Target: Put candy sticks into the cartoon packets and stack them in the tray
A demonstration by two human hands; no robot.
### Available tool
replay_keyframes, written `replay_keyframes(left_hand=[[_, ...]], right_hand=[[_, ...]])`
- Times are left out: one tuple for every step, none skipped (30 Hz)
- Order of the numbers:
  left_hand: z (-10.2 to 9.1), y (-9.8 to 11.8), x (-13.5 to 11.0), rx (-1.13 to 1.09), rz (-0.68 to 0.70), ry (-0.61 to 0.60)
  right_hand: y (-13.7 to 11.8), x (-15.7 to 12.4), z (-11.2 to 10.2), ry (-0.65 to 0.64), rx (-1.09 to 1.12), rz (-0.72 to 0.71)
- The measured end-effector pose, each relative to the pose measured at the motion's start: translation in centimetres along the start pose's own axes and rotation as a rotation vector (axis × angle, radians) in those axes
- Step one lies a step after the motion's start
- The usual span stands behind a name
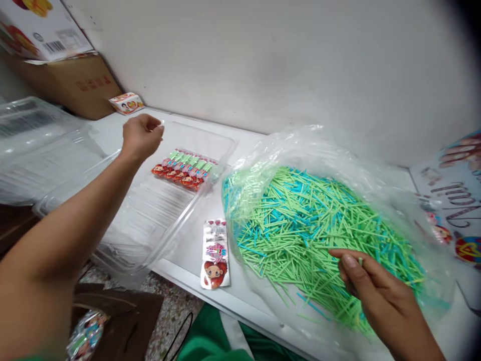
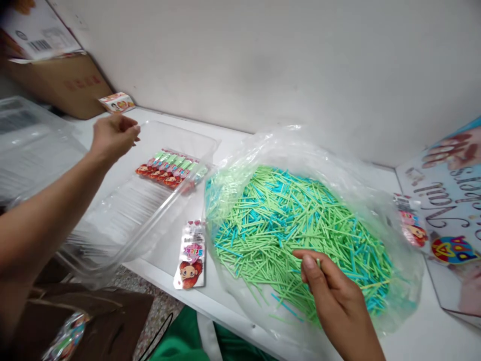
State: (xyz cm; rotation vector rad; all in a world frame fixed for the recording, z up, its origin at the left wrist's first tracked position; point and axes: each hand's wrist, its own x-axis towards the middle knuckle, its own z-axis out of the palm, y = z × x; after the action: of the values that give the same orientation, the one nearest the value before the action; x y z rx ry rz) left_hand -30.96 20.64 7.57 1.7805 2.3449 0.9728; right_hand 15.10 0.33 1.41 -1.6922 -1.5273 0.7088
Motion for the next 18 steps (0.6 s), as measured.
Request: replay_keyframes(left_hand=[[-0.9, 2.1, -2.7, -0.14, 0.072, -0.004], [-1.7, 4.0, -6.0, -0.239, 0.153, -0.066], [-2.4, 5.8, -9.6, -0.294, 0.211, -0.149], [-2.7, 7.1, -13.3, -0.322, 0.283, -0.309], [-2.8, 8.1, -16.9, -0.336, 0.339, -0.488], [-2.6, 8.6, -20.1, -0.353, 0.356, -0.615], [-2.1, 8.6, -22.8, -0.362, 0.354, -0.687], [-1.3, 8.2, -24.8, -0.337, 0.33, -0.703], [-0.2, 7.6, -26.1, -0.278, 0.269, -0.654], [0.9, 6.7, -26.8, -0.189, 0.176, -0.558], [2.2, 5.8, -27.1, -0.081, 0.074, -0.463], [3.4, 4.9, -26.9, 0.022, -0.022, -0.39], [4.6, 4.0, -26.6, 0.103, -0.104, -0.35], [5.6, 3.2, -26.2, 0.16, -0.169, -0.342], [6.5, 2.5, -25.8, 0.191, -0.224, -0.358], [7.3, 1.9, -25.5, 0.195, -0.274, -0.388], [7.9, 1.3, -25.3, 0.173, -0.313, -0.413], [8.3, 0.8, -25.1, 0.125, -0.34, -0.425]], right_hand=[[-0.1, -0.2, 0.1, -0.03, -0.002, -0.002], [-0.2, -0.4, 0.2, -0.067, -0.007, 0.008], [-0.4, -0.6, 0.3, -0.101, -0.011, 0.019], [-0.6, -0.8, 0.3, -0.115, -0.011, 0.015], [-0.8, -1.1, 0.3, -0.134, -0.007, 0.005], [-0.9, -1.3, 0.2, -0.152, 0.003, -0.01], [-1.1, -1.5, 0.1, -0.172, 0.017, -0.025], [-1.1, -1.7, -0.1, -0.19, 0.032, -0.039], [-1.1, -1.9, -0.3, -0.201, 0.046, -0.047], [-1.0, -2.1, -0.6, -0.207, 0.053, -0.051], [-0.9, -2.3, -0.8, -0.212, 0.051, -0.049], [-0.6, -2.6, -1.1, -0.219, 0.04, -0.05], [-0.3, -2.9, -1.4, -0.221, 0.025, -0.058], [0.1, -3.1, -1.6, -0.216, 0.01, -0.072], [0.6, -3.4, -1.9, -0.212, -0.002, -0.087], [1.0, -3.6, -2.1, -0.204, -0.009, -0.1], [1.5, -3.9, -2.4, -0.195, -0.008, -0.11], [2.0, -4.0, -2.7, -0.188, -0.005, -0.113]])
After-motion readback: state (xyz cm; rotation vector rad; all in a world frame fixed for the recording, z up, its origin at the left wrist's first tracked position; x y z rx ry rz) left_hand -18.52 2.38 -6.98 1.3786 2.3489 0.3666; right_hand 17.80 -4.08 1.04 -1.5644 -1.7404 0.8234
